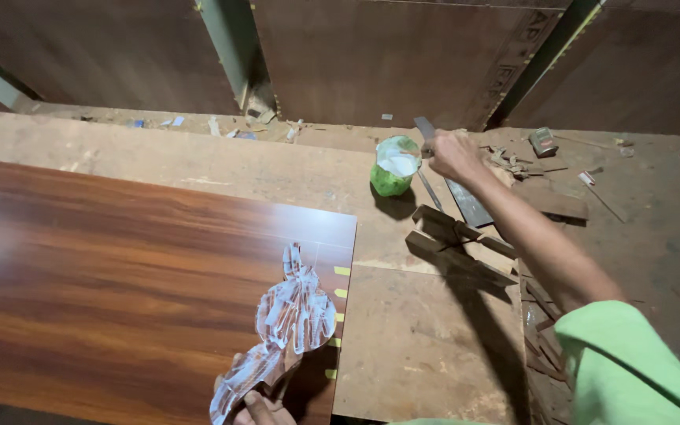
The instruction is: The person measures a wooden board with a tape measure and marks it with a pencil. They then position a decorative wooden carving on the board and secure it using a hammer. Later, the person applies glue to the back of the carving with a brush.
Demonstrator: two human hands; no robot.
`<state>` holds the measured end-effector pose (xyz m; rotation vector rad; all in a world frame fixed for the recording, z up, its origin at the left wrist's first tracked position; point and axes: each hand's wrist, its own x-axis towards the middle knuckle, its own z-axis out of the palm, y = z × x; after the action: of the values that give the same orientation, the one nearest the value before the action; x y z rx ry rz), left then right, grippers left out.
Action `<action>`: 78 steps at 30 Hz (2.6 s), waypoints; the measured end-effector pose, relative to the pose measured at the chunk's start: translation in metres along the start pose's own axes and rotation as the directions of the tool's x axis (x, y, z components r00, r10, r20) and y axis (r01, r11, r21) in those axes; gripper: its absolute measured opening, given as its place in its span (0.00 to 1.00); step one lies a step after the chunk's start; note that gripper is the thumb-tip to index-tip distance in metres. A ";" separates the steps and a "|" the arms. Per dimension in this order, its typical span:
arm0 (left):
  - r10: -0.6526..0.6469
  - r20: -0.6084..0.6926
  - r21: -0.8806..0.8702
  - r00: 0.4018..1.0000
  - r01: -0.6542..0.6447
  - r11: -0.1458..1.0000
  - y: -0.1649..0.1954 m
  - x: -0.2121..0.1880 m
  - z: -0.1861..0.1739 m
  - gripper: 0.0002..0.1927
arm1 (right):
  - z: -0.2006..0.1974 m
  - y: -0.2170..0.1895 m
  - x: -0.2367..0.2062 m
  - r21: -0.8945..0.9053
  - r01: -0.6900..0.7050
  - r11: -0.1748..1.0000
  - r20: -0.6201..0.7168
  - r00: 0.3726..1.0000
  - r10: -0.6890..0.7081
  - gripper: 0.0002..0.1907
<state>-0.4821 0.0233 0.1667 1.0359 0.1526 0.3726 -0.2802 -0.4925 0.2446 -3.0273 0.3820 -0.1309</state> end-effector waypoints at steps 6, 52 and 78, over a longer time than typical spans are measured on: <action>-0.097 -0.013 0.099 0.995 0.098 0.990 -0.005 -0.005 -0.023 0.28 | 0.027 -0.013 -0.019 0.361 -0.236 0.902 0.128 0.971 0.203 0.17; -0.002 0.222 0.099 0.975 -0.020 0.995 0.023 0.008 -0.040 0.32 | -0.031 -0.314 -0.358 0.539 0.097 0.836 0.017 0.992 -0.126 0.22; -0.074 0.251 -0.049 0.965 0.089 0.995 0.037 0.023 -0.051 0.35 | -0.006 -0.273 -0.342 0.644 0.013 0.765 -0.016 1.000 -0.003 0.18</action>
<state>-0.4848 0.0900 0.1741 1.0047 -0.0409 0.1687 -0.5444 -0.1432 0.2517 -2.3386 0.2523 -0.2307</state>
